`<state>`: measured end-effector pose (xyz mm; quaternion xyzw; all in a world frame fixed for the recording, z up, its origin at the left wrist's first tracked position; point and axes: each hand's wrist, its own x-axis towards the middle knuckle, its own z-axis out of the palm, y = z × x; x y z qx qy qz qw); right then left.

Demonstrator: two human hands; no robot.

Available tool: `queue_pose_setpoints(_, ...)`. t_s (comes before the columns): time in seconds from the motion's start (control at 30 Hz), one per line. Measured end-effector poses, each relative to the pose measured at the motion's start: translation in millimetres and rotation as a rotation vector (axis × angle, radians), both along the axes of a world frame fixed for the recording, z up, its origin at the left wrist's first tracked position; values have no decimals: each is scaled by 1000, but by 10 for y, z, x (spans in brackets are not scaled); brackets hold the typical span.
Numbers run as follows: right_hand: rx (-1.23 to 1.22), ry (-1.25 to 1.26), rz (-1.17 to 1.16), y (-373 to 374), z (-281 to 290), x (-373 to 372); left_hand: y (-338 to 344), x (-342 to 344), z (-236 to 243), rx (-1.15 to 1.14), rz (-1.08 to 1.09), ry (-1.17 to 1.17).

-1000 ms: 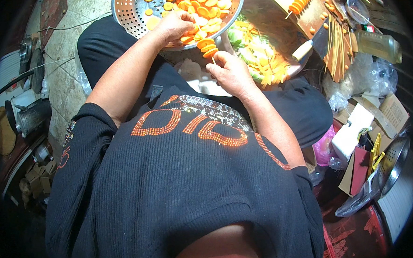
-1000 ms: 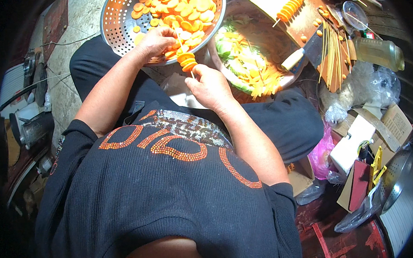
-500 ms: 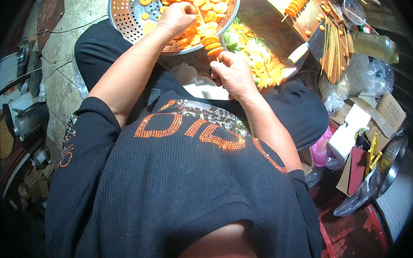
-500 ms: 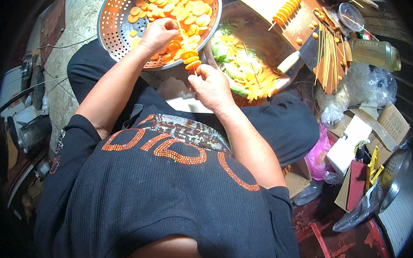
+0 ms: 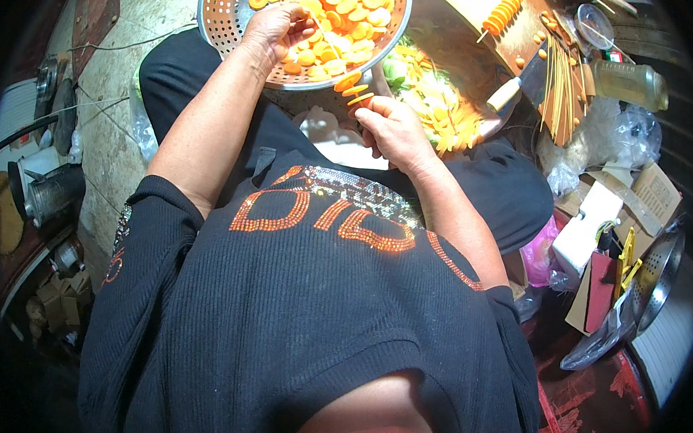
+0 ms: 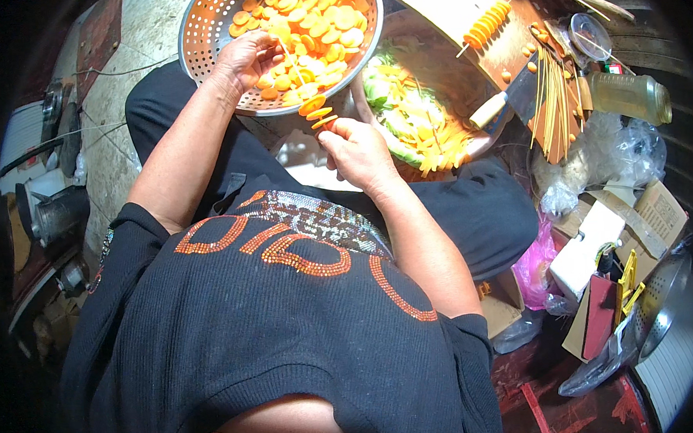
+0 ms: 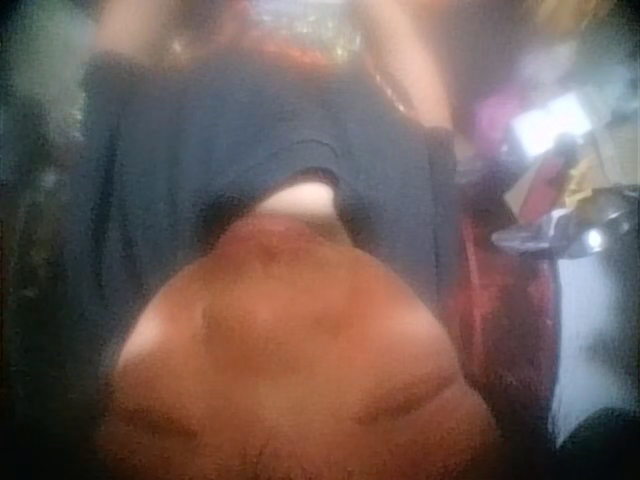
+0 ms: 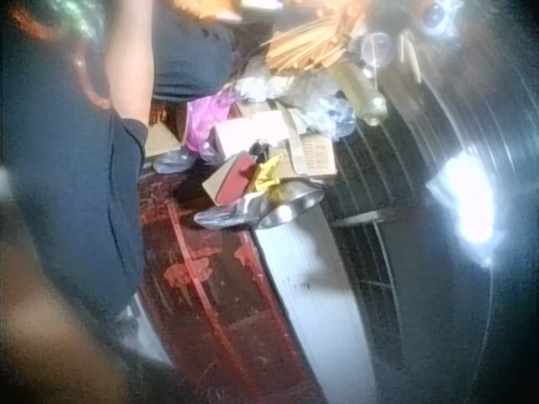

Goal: The person sits on the floor and threads sliced orange vegetables onto wooden skewers one by one. They pick slices from a colander and insert them into the skewer, then place the completed skewers on a nearby surface.

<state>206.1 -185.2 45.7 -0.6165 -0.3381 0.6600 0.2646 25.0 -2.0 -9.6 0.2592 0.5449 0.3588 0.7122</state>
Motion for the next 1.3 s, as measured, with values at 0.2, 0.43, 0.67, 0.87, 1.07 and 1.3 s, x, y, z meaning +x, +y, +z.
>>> queue_pose_setpoints(0.2,-9,-32,28,-28,17,-17,-19,-48,73,5,8,19)
queue_pose_setpoints(0.43,12,-1,-1,-62,-8,-26,-80,-48,107,24,30,-31)
queue_pose_setpoints(0.67,18,33,19,-82,3,-12,-55,-98,8,214,-54,78)
queue_pose_setpoints(0.87,0,79,-1,-121,46,3,-219,-32,129,325,-292,219)
queue_pose_setpoints(1.07,26,98,-88,-72,130,7,-717,204,384,65,-403,90)
queue_pose_setpoints(1.3,39,107,-111,-50,95,2,-901,262,381,125,-405,76)
